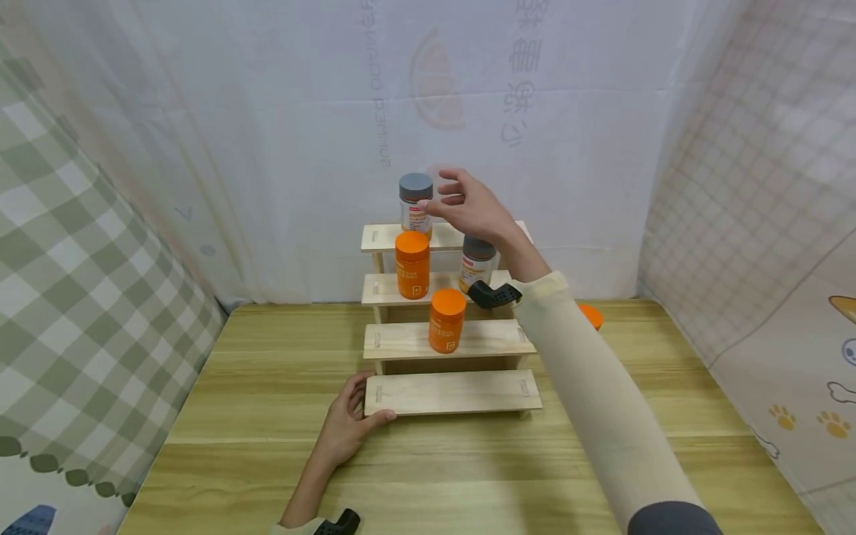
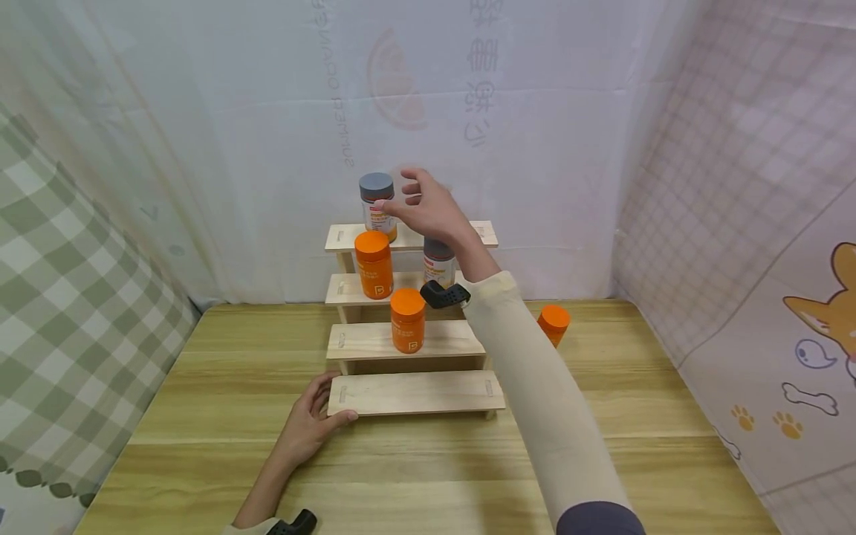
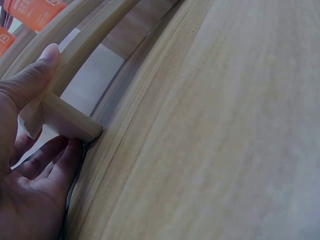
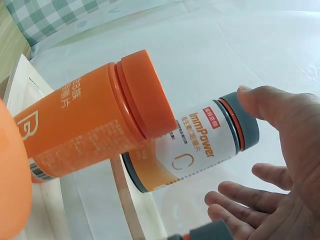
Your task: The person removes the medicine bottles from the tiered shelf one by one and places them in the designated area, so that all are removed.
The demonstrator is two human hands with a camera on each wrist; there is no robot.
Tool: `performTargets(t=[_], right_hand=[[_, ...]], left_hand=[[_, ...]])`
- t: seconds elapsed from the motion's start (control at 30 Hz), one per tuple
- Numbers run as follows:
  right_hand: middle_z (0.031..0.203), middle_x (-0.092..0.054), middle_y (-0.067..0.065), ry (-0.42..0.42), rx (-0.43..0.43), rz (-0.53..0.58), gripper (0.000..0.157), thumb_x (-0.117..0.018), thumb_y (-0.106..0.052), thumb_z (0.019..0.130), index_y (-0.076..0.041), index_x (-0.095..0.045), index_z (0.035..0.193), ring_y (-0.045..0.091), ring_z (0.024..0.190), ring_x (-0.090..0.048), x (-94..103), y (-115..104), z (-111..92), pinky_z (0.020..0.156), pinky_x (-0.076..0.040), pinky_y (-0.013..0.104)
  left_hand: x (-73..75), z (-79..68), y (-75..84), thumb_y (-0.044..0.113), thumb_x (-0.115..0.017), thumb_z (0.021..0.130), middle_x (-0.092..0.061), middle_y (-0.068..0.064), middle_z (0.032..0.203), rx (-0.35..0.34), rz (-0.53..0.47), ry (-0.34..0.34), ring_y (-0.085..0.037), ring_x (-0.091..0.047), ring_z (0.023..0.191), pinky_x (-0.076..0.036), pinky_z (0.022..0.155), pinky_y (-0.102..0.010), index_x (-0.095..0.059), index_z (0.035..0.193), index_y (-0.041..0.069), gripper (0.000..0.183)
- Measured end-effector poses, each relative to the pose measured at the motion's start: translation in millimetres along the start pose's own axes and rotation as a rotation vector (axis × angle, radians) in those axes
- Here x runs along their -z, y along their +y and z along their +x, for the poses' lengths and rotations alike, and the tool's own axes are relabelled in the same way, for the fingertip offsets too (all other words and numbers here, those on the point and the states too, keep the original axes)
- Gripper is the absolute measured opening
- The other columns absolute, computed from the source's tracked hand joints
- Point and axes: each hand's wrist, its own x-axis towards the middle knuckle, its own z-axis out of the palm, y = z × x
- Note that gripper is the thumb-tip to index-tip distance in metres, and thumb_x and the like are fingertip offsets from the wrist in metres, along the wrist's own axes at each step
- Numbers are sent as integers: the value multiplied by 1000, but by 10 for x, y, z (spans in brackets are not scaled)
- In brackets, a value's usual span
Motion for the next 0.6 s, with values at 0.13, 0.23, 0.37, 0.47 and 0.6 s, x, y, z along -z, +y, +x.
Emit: performTargets(t=[0.13, 0.23, 0.37, 0.47, 0.6], right_hand=[[155, -50, 6, -2, 2, 21, 86, -75, -50, 90, -24, -32, 160, 23, 141, -50, -75, -25, 48, 113, -46, 43], [151, -53, 8, 12, 26, 31, 80, -76, -45, 92, -20, -36, 157, 24, 138, -53, -125, -43, 86, 111, -48, 43], [142, -59, 10, 28, 78, 24, 70, -75, -39, 93, -16, -43, 151, 26, 129, -58, -185, -55, 124, 107, -50, 44], [137, -61, 9, 37, 84, 8, 62, -76, -35, 94, -17, -46, 146, 26, 125, -59, -225, -57, 133, 105, -51, 43], [139, -58, 9, 52, 76, -14, 58, -75, -33, 95, -17, -47, 144, 26, 124, -60, -265, -66, 139, 104, -51, 42]], left_hand=[[-1, -6, 2, 12, -90, 79, -56, -14, 141, 4, 6, 0, -27, -57, 128, -56, 93, -25, -48, 144, 19, 77], [-2, -8, 9, 12, -90, 79, -56, -14, 141, 5, 5, 1, -27, -57, 128, -56, 94, -25, -48, 145, 19, 78], [-8, -10, 19, 13, -90, 79, -57, -12, 140, 6, 5, -1, -23, -58, 127, -57, 93, -25, -48, 144, 20, 78], [-17, -7, 17, 13, -90, 79, -57, -12, 139, -3, 8, -3, -19, -59, 124, -57, 92, -25, -48, 144, 19, 77], [-21, 1, 5, 12, -90, 79, -58, -13, 138, -16, 5, 0, -17, -60, 122, -57, 91, -24, -48, 145, 15, 78]])
